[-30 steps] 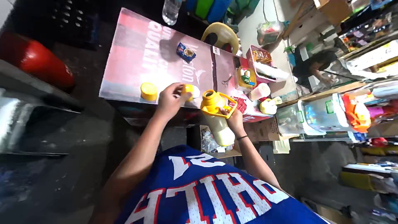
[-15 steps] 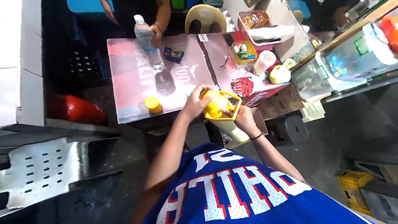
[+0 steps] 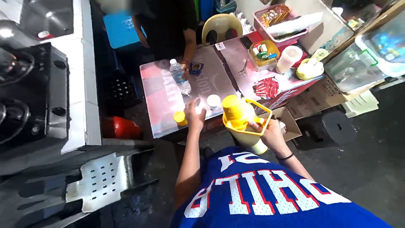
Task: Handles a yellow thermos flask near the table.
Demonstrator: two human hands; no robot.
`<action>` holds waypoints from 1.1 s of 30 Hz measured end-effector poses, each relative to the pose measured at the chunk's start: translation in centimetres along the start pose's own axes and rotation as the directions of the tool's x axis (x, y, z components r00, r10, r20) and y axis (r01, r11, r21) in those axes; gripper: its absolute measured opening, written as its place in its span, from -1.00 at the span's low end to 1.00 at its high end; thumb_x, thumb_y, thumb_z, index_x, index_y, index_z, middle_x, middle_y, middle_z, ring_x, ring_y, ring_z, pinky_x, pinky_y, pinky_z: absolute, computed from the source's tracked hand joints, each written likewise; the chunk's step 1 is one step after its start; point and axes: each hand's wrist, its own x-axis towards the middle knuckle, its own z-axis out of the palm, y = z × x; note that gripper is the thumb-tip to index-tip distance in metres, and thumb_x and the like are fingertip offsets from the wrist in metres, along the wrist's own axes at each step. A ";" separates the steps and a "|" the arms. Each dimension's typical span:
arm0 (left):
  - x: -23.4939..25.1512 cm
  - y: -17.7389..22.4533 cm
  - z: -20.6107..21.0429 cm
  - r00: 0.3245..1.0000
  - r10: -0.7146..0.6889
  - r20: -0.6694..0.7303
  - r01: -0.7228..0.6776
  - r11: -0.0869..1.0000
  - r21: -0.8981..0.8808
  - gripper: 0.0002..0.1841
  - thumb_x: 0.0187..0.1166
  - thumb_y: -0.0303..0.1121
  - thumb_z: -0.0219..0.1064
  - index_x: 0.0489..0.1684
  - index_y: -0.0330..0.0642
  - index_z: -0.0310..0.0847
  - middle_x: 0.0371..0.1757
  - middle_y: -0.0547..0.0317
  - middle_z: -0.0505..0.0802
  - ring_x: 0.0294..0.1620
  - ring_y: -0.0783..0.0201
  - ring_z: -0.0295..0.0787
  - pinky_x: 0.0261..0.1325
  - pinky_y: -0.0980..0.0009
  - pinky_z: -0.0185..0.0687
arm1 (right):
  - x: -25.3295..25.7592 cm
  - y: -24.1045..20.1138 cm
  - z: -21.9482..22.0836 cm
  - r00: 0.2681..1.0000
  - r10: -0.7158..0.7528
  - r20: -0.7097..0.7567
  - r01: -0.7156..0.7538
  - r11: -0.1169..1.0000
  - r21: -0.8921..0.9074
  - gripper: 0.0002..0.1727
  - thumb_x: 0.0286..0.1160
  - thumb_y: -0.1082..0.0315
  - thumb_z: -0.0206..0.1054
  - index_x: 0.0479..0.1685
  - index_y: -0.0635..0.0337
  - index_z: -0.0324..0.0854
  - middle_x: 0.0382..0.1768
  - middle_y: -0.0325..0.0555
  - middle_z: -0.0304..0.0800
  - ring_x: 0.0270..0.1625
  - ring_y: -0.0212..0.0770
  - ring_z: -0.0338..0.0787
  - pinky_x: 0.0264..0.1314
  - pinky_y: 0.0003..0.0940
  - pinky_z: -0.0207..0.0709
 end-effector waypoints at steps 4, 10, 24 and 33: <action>2.2 -9.3 -1.3 0.974 -0.219 0.051 0.181 0.898 0.401 -0.16 0.31 -0.01 0.63 0.69 -0.03 0.45 0.80 -0.44 0.21 0.74 -0.63 0.05 0.51 -0.69 0.04 | -1.0 0.2 0.5 0.998 0.028 0.063 -0.028 1.000 -0.001 -0.55 0.42 -0.14 0.51 -0.44 0.09 0.76 -0.55 -0.33 0.75 -0.44 -0.47 0.71 -0.27 -0.31 0.64; 4.2 -4.2 -5.1 0.986 -0.155 0.055 0.163 0.967 -0.196 -0.33 0.52 -0.18 0.50 0.50 -0.44 0.41 0.20 -0.28 0.77 0.17 -0.03 0.78 0.27 0.00 0.71 | -1.3 0.0 1.2 0.997 0.077 0.021 -0.078 0.997 0.024 -0.53 0.42 -0.14 0.52 -0.52 0.10 0.72 -0.63 -0.31 0.64 -0.52 -0.44 0.61 -0.36 -0.31 0.52; 4.2 14.9 -0.3 0.442 0.753 0.488 -0.400 0.652 -0.644 -0.30 0.29 -0.02 0.68 0.51 0.04 0.66 0.70 0.08 0.52 0.67 0.04 0.44 0.62 0.03 0.54 | -4.8 -1.5 -0.2 0.966 0.115 -0.233 -0.096 0.991 0.088 -0.39 0.42 -0.31 0.43 -0.54 0.11 0.66 -0.67 -0.38 0.52 -0.57 -0.50 0.49 -0.44 -0.42 0.39; 5.9 12.8 4.3 0.570 0.558 0.603 -0.063 0.761 -0.645 -0.08 0.35 -0.13 0.62 0.74 -0.31 0.27 0.74 -0.07 0.43 0.59 0.04 0.55 0.42 0.14 0.71 | -3.5 0.7 -5.1 0.836 0.194 -0.514 -0.039 0.954 0.297 -0.57 0.42 -0.15 0.51 -0.46 0.04 0.78 -0.55 -0.41 0.72 -0.45 -0.56 0.64 -0.29 -0.46 0.57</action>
